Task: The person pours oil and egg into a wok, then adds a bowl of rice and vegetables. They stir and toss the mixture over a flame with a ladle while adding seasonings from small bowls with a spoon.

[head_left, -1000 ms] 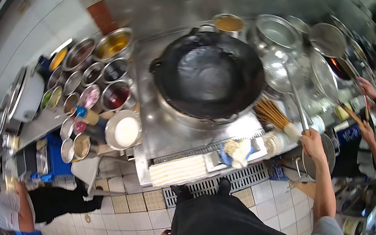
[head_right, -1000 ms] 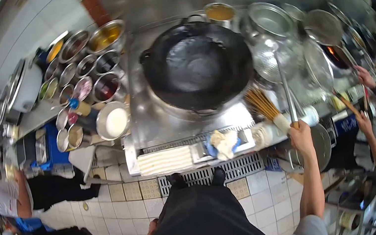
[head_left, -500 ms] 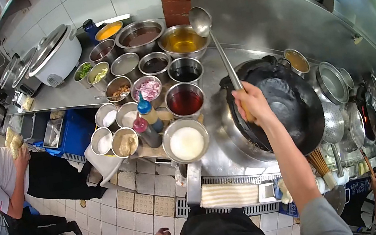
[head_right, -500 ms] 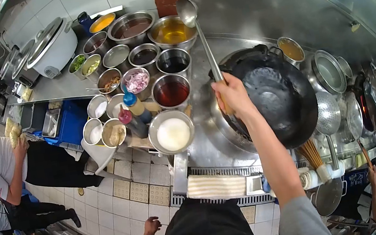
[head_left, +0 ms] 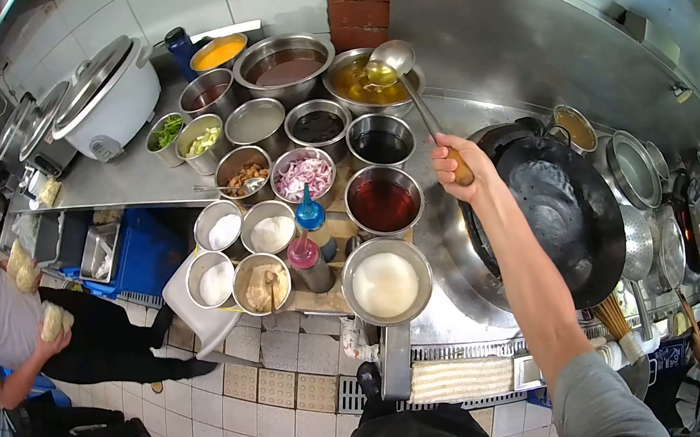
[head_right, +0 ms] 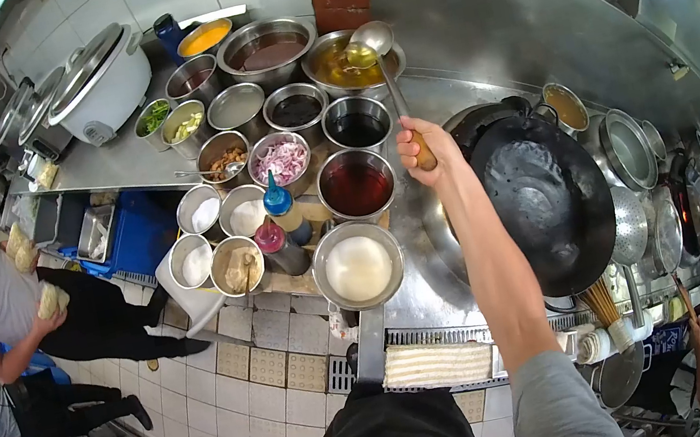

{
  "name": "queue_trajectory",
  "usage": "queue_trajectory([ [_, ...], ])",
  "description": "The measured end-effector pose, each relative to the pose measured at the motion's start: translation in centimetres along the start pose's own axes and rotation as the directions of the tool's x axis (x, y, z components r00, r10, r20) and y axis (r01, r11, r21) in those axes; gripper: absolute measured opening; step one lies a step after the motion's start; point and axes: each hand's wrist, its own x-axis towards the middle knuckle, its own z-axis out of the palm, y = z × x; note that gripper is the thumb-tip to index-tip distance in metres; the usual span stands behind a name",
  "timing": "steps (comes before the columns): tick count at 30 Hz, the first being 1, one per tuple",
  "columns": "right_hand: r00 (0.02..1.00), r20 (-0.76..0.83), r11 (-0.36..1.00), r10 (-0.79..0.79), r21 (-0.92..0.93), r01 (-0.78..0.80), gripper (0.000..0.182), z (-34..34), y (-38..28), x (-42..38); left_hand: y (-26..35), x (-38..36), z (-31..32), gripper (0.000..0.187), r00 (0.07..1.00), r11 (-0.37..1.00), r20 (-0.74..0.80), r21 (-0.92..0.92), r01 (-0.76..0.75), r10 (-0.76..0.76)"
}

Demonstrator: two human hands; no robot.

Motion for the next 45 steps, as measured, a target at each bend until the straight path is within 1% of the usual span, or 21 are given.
queue_trajectory([
  [2, 0.984, 0.178, 0.963, -0.019, 0.268, -0.03, 0.015, -0.9, 0.3, -1.9, 0.9, 0.5, -0.4, 0.035, 0.995, 0.998, 0.085, 0.037, 0.041, -0.044],
  [3, 0.985, 0.166, 0.961, -0.036, 0.275, -0.011, 0.015, -1.5, 0.5, -3.4, 1.2, 0.9, -0.6, 0.035, 0.99, 0.996, 0.128, 0.062, 0.058, -0.065],
  [6, 0.932, 0.328, 0.875, -0.153, 0.484, -0.027, 0.032, -4.2, 1.5, -8.5, 1.7, 6.2, 0.3, 0.028, 0.988, 0.989, 0.154, -0.148, 0.016, 0.007],
  [9, 0.944, 0.251, 0.854, -0.214, 0.518, 0.055, 0.035, -6.8, 3.6, -16.7, 5.9, 7.5, 0.9, 0.03, 0.986, 0.983, 0.166, -0.182, 0.0, 0.031],
  [13, 0.96, -0.12, 0.929, -0.252, 0.248, 0.275, 0.04, -9.6, 6.7, -28.5, 7.5, 7.7, 2.7, 0.032, 0.973, 0.978, 0.228, -0.208, 0.011, 0.037],
  [15, 0.914, -0.327, 0.952, -0.24, 0.103, 0.287, 0.04, -9.8, 7.6, -33.0, 8.2, 6.1, 4.0, 0.032, 0.968, 0.987, 0.25, -0.157, 0.016, 0.024],
  [17, 0.886, -0.415, 0.957, -0.209, 0.101, 0.273, 0.023, -10.5, 7.7, -35.9, 10.0, 3.1, 4.7, 0.031, 0.96, 0.967, 0.257, 0.192, -0.166, 0.114],
  [19, 0.879, -0.452, 0.967, -0.15, 0.12, 0.226, 0.031, -13.8, 7.3, -37.2, 9.0, 3.4, 6.0, 0.03, 0.959, 0.927, 0.256, 0.315, -0.203, 0.124],
  [23, 0.962, -0.252, 0.828, -0.101, 0.515, 0.222, 0.024, -20.8, 5.5, -38.2, 4.3, 5.5, 8.6, 0.03, 0.897, 0.794, 0.353, 0.446, -0.412, 0.267],
  [25, 0.942, -0.308, 0.847, -0.133, 0.458, 0.269, 0.022, -21.1, 5.3, -39.9, 8.6, 1.1, 9.9, 0.03, 0.942, 0.892, 0.285, 0.357, -0.277, 0.179],
  [27, 0.785, -0.589, 0.96, -0.191, 0.054, 0.274, 0.02, -20.8, 5.9, -43.0, 10.3, -1.1, 11.5, 0.029, 0.959, 0.929, 0.243, 0.298, -0.218, 0.147],
  [29, 0.78, -0.574, 0.965, -0.248, -0.073, 0.252, 0.022, -21.9, 7.1, -46.2, 10.5, -2.2, 13.5, 0.028, 0.936, 0.91, 0.251, 0.273, -0.311, 0.245],
  [31, 0.822, -0.49, 0.933, -0.291, -0.334, 0.131, 0.031, -22.5, 6.9, -49.5, 9.4, -2.4, 16.0, 0.027, 0.952, 0.94, 0.226, 0.222, -0.258, 0.207],
  [33, 0.844, -0.467, 0.915, -0.265, -0.398, 0.067, 0.042, -24.6, 5.5, -50.9, 7.7, -2.2, 18.0, 0.026, 0.864, 0.803, 0.305, 0.339, -0.491, 0.4],
  [34, 0.843, -0.438, 0.831, -0.313, -0.555, 0.02, 0.046, -25.7, 5.0, -50.9, 8.2, -3.3, 19.0, 0.027, 0.926, 0.887, 0.286, 0.318, -0.335, 0.248],
  [36, 0.812, -0.338, 0.531, -0.476, -0.847, -0.041, 0.053, -29.0, 5.1, -50.2, 8.9, -5.3, 20.4, 0.029, 0.917, 0.873, 0.251, 0.308, -0.378, 0.309],
  [37, 0.812, -0.338, 0.536, -0.475, -0.844, -0.038, 0.053, -30.2, 5.1, -49.7, 9.0, -6.0, 20.7, 0.03, 0.905, 0.859, 0.216, 0.295, -0.418, 0.367],
  [39, 0.781, -0.125, -0.036, -0.612, -0.982, -0.186, 0.055, -31.6, 4.6, -48.9, 8.7, -5.6, 20.7, 0.034, 0.915, 0.849, 0.214, 0.348, -0.399, 0.342],
  [41, 0.793, -0.139, -0.057, -0.593, -0.975, -0.213, 0.055, -31.7, 4.2, -48.9, 7.3, -3.8, 20.3, 0.034, 0.819, 0.672, 0.304, 0.469, -0.573, 0.486],
  [44, 0.772, -0.154, -0.148, -0.617, -0.94, -0.307, 0.052, -30.3, 3.5, -49.1, 6.6, -3.5, 19.4, 0.034, 0.922, 0.852, 0.212, 0.359, -0.382, 0.324],
  [45, 0.664, 0.092, -0.288, -0.742, -0.938, -0.192, 0.047, -30.3, 3.6, -49.5, 6.7, -4.0, 19.2, 0.034, 0.929, 0.862, 0.183, 0.349, -0.366, 0.321],
])
